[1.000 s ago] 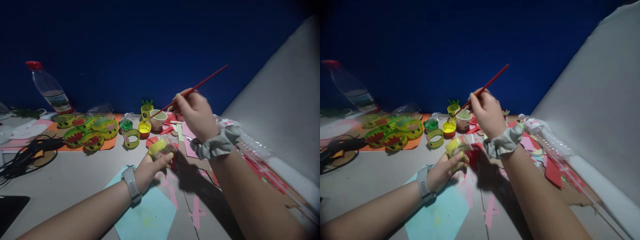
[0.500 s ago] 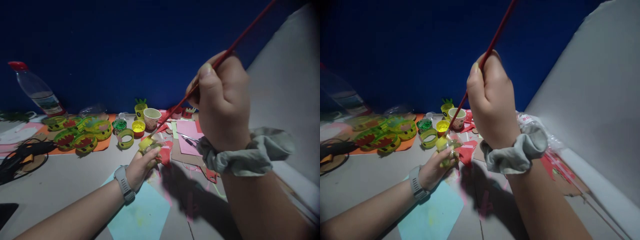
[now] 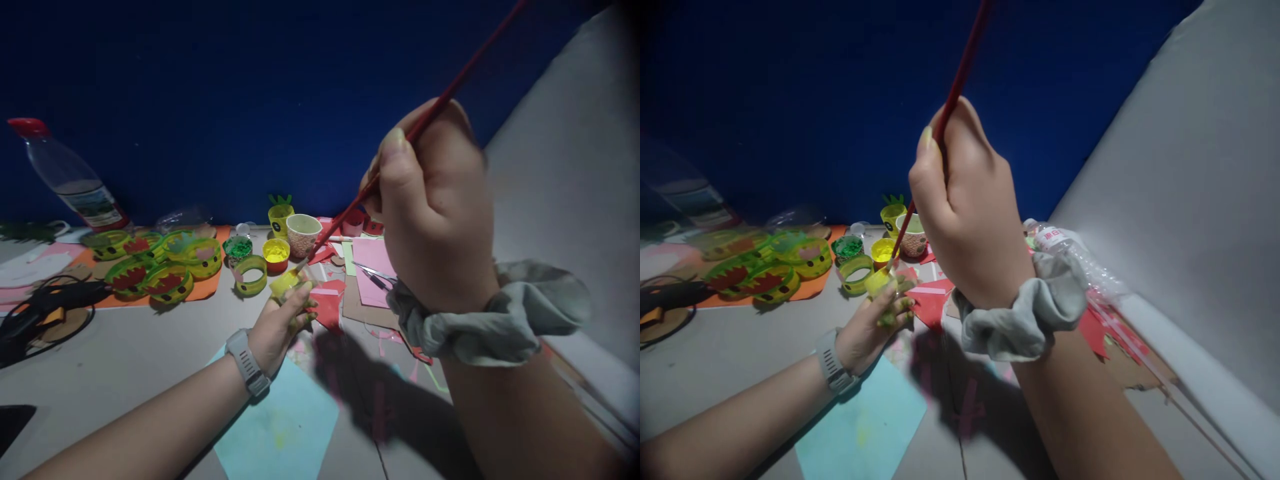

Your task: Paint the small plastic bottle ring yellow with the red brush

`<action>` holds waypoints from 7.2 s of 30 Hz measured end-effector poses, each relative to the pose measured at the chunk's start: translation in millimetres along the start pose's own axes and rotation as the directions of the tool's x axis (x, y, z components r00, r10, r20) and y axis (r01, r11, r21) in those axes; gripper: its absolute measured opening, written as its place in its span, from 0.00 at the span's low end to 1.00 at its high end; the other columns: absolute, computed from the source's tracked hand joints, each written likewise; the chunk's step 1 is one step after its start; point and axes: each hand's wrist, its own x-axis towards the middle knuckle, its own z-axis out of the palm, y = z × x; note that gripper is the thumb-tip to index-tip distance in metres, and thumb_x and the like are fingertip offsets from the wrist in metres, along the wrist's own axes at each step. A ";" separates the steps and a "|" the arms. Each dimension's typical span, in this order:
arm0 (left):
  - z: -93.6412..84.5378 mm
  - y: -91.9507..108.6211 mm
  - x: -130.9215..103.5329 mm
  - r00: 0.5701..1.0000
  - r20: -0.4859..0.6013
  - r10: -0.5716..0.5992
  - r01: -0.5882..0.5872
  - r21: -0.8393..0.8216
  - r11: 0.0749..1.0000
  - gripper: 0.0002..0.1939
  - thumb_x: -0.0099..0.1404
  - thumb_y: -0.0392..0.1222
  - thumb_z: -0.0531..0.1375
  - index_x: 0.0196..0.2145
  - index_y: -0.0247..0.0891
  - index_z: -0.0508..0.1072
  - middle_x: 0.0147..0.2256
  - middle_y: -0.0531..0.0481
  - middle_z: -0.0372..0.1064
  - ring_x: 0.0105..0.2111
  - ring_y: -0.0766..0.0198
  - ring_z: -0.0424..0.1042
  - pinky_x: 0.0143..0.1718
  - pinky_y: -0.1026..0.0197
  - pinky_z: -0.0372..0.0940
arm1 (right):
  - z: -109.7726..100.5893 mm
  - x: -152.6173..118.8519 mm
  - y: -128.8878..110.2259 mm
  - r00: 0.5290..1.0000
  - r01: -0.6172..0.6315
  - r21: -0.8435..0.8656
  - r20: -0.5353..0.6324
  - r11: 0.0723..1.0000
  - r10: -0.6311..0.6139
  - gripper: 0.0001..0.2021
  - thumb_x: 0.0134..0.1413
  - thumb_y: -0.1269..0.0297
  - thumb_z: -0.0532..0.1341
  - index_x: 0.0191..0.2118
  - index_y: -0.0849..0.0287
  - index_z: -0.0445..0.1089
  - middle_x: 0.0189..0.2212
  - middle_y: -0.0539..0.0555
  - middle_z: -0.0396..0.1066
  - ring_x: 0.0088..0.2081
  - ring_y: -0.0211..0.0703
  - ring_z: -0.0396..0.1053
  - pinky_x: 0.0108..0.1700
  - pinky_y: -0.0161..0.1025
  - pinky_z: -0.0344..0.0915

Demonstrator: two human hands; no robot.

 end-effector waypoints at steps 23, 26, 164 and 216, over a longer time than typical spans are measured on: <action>-3.2 -3.8 11.0 0.984 -0.092 0.153 -0.149 0.057 0.987 0.21 0.53 0.54 0.64 0.39 0.37 0.73 0.27 0.51 0.71 0.22 0.71 0.65 0.26 0.67 0.64 | -5.0 -1.5 -15.8 0.996 0.087 -0.191 0.004 0.978 -0.088 0.08 0.64 0.68 0.44 0.31 0.52 0.50 0.26 0.45 0.58 0.24 0.29 0.60 0.29 0.31 0.58; -3.1 -1.6 10.1 0.986 -0.074 0.152 -0.150 0.024 0.988 0.21 0.54 0.54 0.64 0.41 0.38 0.72 0.32 0.50 0.73 0.22 0.73 0.64 0.29 0.66 0.64 | -5.1 -0.2 -13.0 0.993 0.108 -0.256 -0.009 0.961 -0.114 0.06 0.64 0.67 0.45 0.33 0.53 0.52 0.26 0.46 0.57 0.24 0.30 0.60 0.29 0.32 0.57; 3.3 -3.3 13.2 1.000 0.014 -0.024 0.026 -0.128 0.991 0.11 0.54 0.45 0.66 0.32 0.38 0.71 0.36 0.50 0.72 0.31 0.70 0.69 0.37 0.65 0.66 | 1.0 -2.4 -10.4 0.981 0.190 -0.105 0.051 0.976 -0.185 0.08 0.61 0.72 0.48 0.34 0.51 0.49 0.24 0.43 0.55 0.23 0.34 0.61 0.27 0.34 0.54; 2.3 -0.1 15.7 0.999 -0.038 -0.014 0.007 -0.176 0.984 0.07 0.59 0.44 0.62 0.35 0.41 0.72 0.30 0.54 0.72 0.29 0.69 0.71 0.31 0.67 0.67 | -5.2 0.2 -12.8 0.986 0.161 -0.146 0.070 0.976 -0.152 0.06 0.61 0.73 0.46 0.36 0.52 0.50 0.28 0.45 0.58 0.26 0.31 0.63 0.33 0.33 0.58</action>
